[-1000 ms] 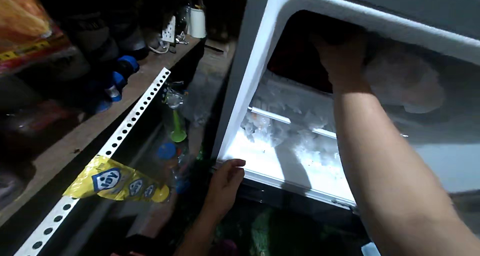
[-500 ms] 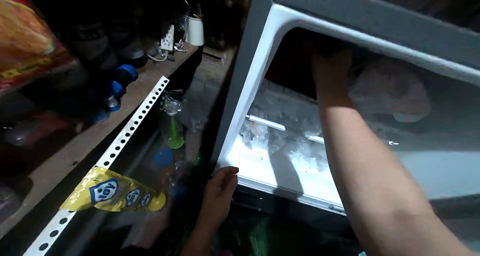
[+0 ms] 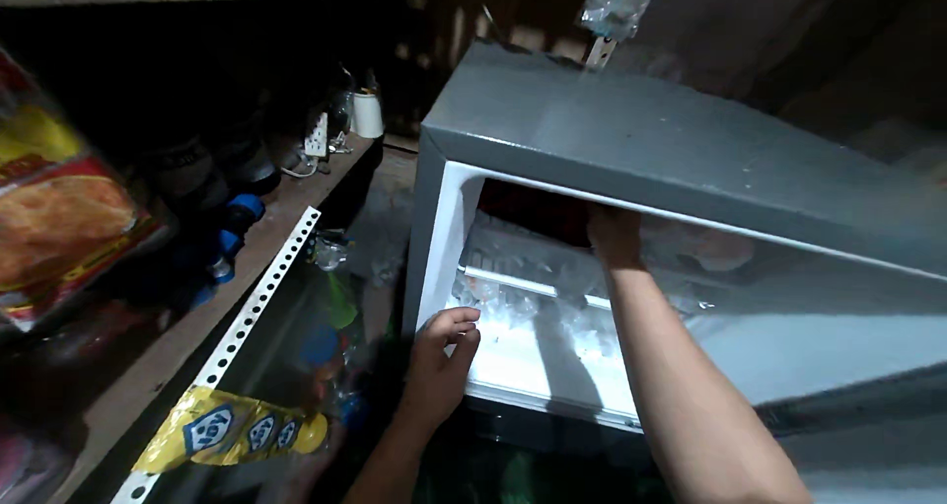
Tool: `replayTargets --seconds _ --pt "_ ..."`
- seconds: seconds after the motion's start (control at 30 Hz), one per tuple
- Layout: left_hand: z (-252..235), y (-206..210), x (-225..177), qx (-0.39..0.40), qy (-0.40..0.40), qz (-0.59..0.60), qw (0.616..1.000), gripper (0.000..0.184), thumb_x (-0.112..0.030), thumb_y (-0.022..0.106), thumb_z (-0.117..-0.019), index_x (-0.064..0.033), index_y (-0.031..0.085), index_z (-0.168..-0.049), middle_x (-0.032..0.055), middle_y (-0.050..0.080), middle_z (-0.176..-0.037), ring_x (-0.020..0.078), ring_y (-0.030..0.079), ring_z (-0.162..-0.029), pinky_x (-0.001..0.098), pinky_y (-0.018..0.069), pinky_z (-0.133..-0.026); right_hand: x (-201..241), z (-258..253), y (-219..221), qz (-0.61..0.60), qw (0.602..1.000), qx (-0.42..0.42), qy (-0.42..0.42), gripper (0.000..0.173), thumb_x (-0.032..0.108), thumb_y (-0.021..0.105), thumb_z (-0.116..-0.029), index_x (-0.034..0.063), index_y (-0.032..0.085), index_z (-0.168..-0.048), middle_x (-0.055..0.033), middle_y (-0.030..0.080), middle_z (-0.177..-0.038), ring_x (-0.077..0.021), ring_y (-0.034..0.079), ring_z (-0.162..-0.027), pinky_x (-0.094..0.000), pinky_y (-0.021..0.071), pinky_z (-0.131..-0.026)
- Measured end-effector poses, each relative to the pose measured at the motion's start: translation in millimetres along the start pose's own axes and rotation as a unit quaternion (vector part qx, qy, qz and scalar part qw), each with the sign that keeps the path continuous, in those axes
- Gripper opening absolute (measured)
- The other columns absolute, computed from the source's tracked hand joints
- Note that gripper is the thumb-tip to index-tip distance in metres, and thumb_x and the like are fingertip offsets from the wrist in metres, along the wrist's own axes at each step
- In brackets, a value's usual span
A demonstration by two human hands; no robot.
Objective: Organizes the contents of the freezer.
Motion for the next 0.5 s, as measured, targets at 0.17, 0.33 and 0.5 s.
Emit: replayTargets --seconds 0.17,0.33,0.5 --pt "-16 12 -13 0.028 -0.027 0.028 0.999 0.030 -0.008 0.053 -0.0990 0.0094 0.062 -0.121 0.0153 0.067 -0.117 0.0076 0.066 -0.101 0.0236 0.0539 -0.090 2 0 -5 0.210 0.960 0.168 0.084 0.037 0.009 0.051 -0.1064 -0.0142 0.056 -0.135 -0.0363 0.053 -0.140 -0.0492 0.046 -0.138 -0.0597 0.0326 -0.115" --pt "-37 20 -19 0.028 -0.033 0.039 0.998 0.030 -0.004 0.056 -0.0999 0.0117 0.060 -0.125 0.0203 0.066 -0.121 0.0115 0.067 -0.105 0.0254 0.0544 -0.091 -3 -8 -7 0.238 0.941 0.213 0.107 0.040 0.014 0.049 -0.1084 -0.0138 0.054 -0.137 -0.0369 0.051 -0.143 -0.0497 0.045 -0.139 -0.0601 0.0318 -0.116" --pt "-51 25 -35 0.047 -0.114 0.059 0.991 0.030 -0.002 0.054 -0.1011 0.0088 0.057 -0.129 0.0174 0.064 -0.124 0.0102 0.065 -0.105 0.0248 0.0528 -0.091 -35 -15 -11 0.254 0.931 0.231 0.123 0.039 0.012 0.046 -0.1093 -0.0138 0.052 -0.138 -0.0360 0.051 -0.144 -0.0493 0.045 -0.139 -0.0599 0.0330 -0.116"
Point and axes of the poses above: each hand's wrist, its own z-axis away from the middle knuckle, its own y-axis out of the palm, x = y × z, the point moved 2 cm from there along -z, towards the middle knuckle
